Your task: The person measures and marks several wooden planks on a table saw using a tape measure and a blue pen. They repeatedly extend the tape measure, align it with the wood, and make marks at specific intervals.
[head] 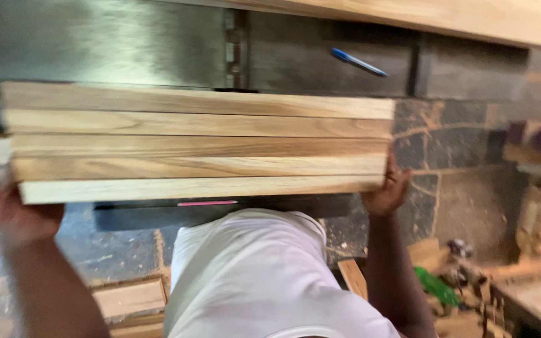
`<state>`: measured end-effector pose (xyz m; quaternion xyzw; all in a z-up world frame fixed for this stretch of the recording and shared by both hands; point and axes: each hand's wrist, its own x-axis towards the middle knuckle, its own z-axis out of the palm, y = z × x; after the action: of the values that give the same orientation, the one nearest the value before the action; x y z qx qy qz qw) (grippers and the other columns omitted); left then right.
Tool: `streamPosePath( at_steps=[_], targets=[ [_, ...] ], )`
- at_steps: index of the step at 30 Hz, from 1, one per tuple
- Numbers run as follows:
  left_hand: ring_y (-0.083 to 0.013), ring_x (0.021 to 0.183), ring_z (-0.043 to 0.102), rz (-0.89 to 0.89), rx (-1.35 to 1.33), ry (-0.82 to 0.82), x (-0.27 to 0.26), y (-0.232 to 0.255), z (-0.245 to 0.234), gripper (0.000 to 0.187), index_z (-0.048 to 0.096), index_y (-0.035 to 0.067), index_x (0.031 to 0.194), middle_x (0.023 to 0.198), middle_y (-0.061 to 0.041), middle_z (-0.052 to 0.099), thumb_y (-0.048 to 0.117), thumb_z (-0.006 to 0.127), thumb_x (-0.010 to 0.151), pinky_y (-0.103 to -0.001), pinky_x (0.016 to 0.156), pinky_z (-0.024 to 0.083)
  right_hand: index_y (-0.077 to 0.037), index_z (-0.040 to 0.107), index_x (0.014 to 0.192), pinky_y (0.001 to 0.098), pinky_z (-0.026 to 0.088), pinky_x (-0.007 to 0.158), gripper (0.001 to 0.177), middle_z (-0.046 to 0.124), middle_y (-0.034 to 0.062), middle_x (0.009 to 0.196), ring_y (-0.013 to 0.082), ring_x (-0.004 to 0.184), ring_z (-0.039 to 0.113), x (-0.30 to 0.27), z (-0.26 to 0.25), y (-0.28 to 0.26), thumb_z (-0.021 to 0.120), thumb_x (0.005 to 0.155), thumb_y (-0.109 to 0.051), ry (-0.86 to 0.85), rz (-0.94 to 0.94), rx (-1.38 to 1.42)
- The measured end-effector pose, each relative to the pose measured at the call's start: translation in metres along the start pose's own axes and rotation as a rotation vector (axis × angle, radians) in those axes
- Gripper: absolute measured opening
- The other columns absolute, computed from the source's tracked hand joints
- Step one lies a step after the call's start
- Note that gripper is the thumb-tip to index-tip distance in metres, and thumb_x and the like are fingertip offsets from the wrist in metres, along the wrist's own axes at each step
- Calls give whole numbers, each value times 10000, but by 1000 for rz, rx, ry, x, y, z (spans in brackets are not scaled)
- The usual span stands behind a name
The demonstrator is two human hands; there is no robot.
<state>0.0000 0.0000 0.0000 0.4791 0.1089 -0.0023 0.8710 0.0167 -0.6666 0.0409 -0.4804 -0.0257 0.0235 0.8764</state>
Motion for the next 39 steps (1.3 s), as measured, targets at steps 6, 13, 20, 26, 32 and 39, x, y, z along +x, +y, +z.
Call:
streamPosePath(
  at_steps=[6,13,20,26,32,39],
  targets=[
    [-175,1346,552,206,273,-140,-10,-4,104,710,540,127,1492,1453,10,596,589,706,979,-378,1181,454,45,318,1624,419,410,1238,874,524,199,1539,274,1428,517,-26,1,27,518,1052,-583,212,-221,-210],
    [-174,1401,569,117,204,198,-5,-24,117,637,543,95,1480,1483,-36,596,441,584,947,-373,1205,462,70,358,1582,419,411,1187,803,541,204,1497,274,1393,523,-20,10,47,518,1059,-519,377,-204,-173],
    [-194,1405,515,160,279,133,-5,-21,133,693,490,71,1548,1519,-68,534,507,595,1020,-397,1183,421,61,320,1595,420,375,1223,799,487,200,1557,264,1440,471,-21,3,46,504,1082,-524,370,-150,-225],
    [-210,1469,536,163,321,131,-5,-14,153,768,465,96,1557,1552,-70,535,590,595,983,-402,1221,448,44,294,1621,409,321,1249,849,435,185,1606,259,1493,408,-21,0,34,523,1060,-551,257,-82,-270],
    [-195,1400,506,213,317,29,-2,-14,152,697,444,85,1549,1515,-58,512,562,587,1060,-359,1176,421,29,340,1592,416,397,1208,865,510,189,1545,255,1443,488,-11,-3,24,492,1042,-622,174,-92,-261],
    [-225,1446,539,263,373,278,-5,-37,118,759,432,136,1551,1522,-63,532,638,602,1009,-409,1227,474,38,654,1319,335,554,1023,442,704,137,1232,193,1139,666,59,-42,-6,662,1112,-353,338,-106,-479]
  ],
)
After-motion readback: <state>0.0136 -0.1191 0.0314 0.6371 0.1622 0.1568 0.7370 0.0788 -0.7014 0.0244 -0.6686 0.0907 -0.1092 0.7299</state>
